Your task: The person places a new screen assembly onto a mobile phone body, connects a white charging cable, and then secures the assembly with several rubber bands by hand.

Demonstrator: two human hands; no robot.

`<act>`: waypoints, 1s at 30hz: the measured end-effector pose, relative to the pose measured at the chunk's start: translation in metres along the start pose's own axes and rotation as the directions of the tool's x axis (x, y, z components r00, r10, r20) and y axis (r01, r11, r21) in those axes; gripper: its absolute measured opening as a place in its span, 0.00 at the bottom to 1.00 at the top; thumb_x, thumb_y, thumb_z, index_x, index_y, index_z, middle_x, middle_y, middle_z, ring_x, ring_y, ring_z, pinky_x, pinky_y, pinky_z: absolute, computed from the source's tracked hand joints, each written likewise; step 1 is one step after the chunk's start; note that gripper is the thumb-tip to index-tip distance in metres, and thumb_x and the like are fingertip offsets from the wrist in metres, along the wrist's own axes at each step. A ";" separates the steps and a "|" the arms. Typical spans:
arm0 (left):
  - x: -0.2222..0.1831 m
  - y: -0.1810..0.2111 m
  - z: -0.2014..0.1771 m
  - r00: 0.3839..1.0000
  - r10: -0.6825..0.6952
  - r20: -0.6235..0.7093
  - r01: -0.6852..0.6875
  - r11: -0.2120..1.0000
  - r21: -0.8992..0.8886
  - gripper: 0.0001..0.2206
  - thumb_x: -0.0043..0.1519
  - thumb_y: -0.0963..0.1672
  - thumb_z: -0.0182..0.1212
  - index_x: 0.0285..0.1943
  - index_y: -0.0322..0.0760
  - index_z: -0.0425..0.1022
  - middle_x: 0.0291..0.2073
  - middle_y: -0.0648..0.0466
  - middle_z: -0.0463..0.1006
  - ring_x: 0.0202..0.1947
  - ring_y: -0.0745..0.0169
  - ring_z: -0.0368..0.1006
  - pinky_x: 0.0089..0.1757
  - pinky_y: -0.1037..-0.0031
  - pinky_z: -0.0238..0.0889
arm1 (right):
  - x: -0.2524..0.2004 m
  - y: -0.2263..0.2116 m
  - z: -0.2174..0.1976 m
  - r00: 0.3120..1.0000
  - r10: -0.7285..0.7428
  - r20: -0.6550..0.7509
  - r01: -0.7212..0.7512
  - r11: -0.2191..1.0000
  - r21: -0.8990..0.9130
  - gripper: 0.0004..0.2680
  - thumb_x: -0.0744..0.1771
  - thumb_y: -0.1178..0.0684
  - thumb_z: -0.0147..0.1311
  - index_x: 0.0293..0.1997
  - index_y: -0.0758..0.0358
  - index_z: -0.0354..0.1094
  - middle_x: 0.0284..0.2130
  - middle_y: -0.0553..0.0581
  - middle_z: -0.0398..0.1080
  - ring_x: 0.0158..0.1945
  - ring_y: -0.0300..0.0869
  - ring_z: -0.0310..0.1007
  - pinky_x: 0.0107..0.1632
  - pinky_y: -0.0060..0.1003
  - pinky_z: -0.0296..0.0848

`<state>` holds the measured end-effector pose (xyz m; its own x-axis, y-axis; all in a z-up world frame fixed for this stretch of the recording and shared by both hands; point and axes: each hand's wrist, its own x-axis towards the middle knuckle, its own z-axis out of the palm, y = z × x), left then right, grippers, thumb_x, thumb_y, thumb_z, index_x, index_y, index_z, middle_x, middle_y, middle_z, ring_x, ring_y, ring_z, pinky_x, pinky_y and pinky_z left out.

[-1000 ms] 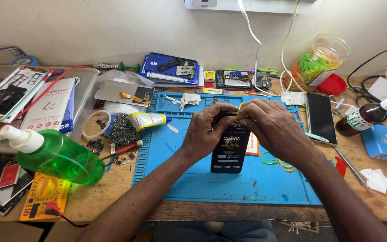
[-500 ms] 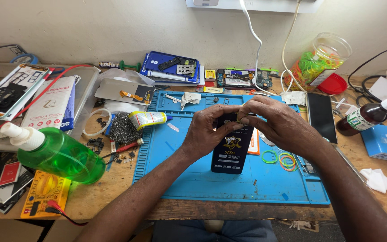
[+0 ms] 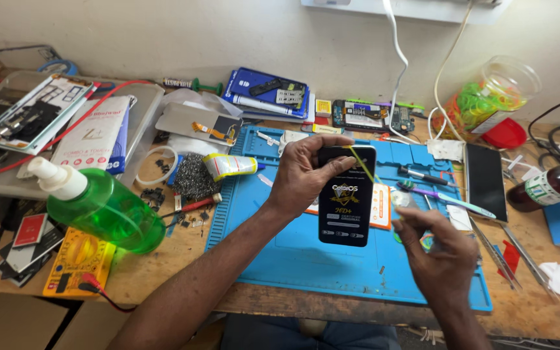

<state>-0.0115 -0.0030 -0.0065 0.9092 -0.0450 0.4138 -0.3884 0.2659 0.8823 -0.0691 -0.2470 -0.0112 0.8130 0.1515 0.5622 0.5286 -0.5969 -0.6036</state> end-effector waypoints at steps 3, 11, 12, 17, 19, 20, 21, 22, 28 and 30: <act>0.002 -0.003 0.001 0.999 0.013 -0.043 -0.017 0.996 -0.091 0.12 0.64 0.38 0.67 0.55 0.28 0.77 0.39 0.52 0.84 0.39 0.73 0.79 0.42 0.80 0.77 | -0.002 0.006 0.002 0.982 0.138 0.128 -0.141 0.990 0.018 0.11 0.66 0.57 0.62 0.53 0.61 0.72 0.29 0.54 0.79 0.32 0.34 0.79 0.37 0.31 0.76; 0.013 -0.002 -0.023 0.979 0.032 -0.201 -0.087 0.959 -0.268 0.13 0.63 0.37 0.66 0.56 0.26 0.76 0.39 0.50 0.84 0.37 0.69 0.79 0.41 0.78 0.76 | -0.043 -0.011 0.033 0.790 0.393 0.471 -0.566 0.762 0.314 0.15 0.65 0.54 0.56 0.57 0.64 0.65 0.22 0.56 0.78 0.26 0.37 0.73 0.33 0.31 0.72; 0.013 -0.002 -0.020 0.983 0.033 -0.183 -0.085 0.956 -0.282 0.13 0.63 0.37 0.66 0.56 0.26 0.76 0.39 0.50 0.84 0.37 0.70 0.79 0.41 0.79 0.76 | -0.042 -0.011 0.039 0.776 0.391 0.496 -0.591 0.727 0.351 0.13 0.66 0.54 0.55 0.54 0.64 0.67 0.23 0.55 0.77 0.26 0.37 0.73 0.32 0.32 0.72; 0.007 0.009 -0.006 0.988 0.045 -0.146 -0.063 0.991 -0.122 0.12 0.65 0.38 0.65 0.57 0.27 0.75 0.41 0.55 0.81 0.39 0.75 0.76 0.42 0.82 0.74 | -0.027 -0.002 0.051 0.790 0.405 0.460 -0.609 0.606 0.513 0.10 0.69 0.52 0.54 0.40 0.72 0.73 0.23 0.59 0.76 0.26 0.40 0.71 0.33 0.35 0.70; 0.004 0.012 -0.003 0.990 0.068 -0.126 -0.074 0.996 -0.042 0.12 0.67 0.40 0.62 0.59 0.30 0.73 0.40 0.54 0.81 0.39 0.76 0.75 0.40 0.82 0.72 | -0.030 -0.002 0.054 0.797 0.401 0.453 -0.603 0.569 0.559 0.10 0.69 0.52 0.53 0.38 0.72 0.73 0.24 0.59 0.76 0.27 0.40 0.70 0.33 0.35 0.70; 0.003 0.012 -0.001 0.991 0.084 -0.108 -0.084 0.996 -0.002 0.12 0.69 0.41 0.60 0.60 0.31 0.73 0.40 0.55 0.80 0.39 0.77 0.74 0.40 0.82 0.71 | -0.031 -0.002 0.055 0.798 0.400 0.451 -0.603 0.558 0.571 0.10 0.69 0.52 0.53 0.38 0.72 0.72 0.24 0.59 0.76 0.27 0.40 0.71 0.34 0.35 0.70; 0.001 0.011 0.001 0.991 0.095 -0.094 -0.092 0.995 0.037 0.12 0.71 0.42 0.58 0.61 0.33 0.72 0.40 0.56 0.80 0.39 0.78 0.73 0.39 0.82 0.70 | -0.032 -0.002 0.056 0.796 0.400 0.454 -0.605 0.545 0.580 0.10 0.70 0.52 0.52 0.38 0.73 0.72 0.24 0.60 0.76 0.28 0.40 0.71 0.34 0.35 0.71; -0.001 0.009 0.003 0.984 0.138 -0.111 -0.129 0.988 0.080 0.11 0.72 0.43 0.56 0.60 0.33 0.71 0.41 0.55 0.79 0.40 0.77 0.73 0.41 0.81 0.70 | -0.033 -0.002 0.057 0.794 0.401 0.457 -0.608 0.533 0.589 0.10 0.70 0.52 0.52 0.38 0.73 0.72 0.25 0.60 0.76 0.28 0.40 0.72 0.34 0.36 0.72; -0.004 -0.002 0.005 0.962 0.190 -0.194 -0.145 0.963 0.227 0.10 0.73 0.47 0.52 0.54 0.36 0.69 0.40 0.55 0.77 0.41 0.74 0.74 0.43 0.78 0.70 | -0.038 -0.009 0.064 0.763 0.430 0.483 -0.646 0.511 0.567 0.09 0.69 0.52 0.51 0.41 0.71 0.73 0.24 0.60 0.77 0.28 0.40 0.72 0.34 0.36 0.72; -0.002 -0.004 0.005 0.962 0.176 -0.207 -0.130 0.967 0.217 0.10 0.73 0.47 0.51 0.54 0.37 0.69 0.39 0.55 0.77 0.40 0.74 0.74 0.42 0.77 0.71 | -0.038 -0.010 0.065 0.753 0.434 0.494 -0.657 0.506 0.558 0.09 0.69 0.53 0.51 0.40 0.71 0.72 0.24 0.60 0.77 0.28 0.41 0.73 0.34 0.37 0.72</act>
<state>-0.0129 -0.0087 -0.0101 0.8376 0.2032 0.5071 -0.5266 0.0536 0.8484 -0.0891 -0.1955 -0.0633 0.9627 0.2437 -0.1176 -0.1307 0.0380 -0.9907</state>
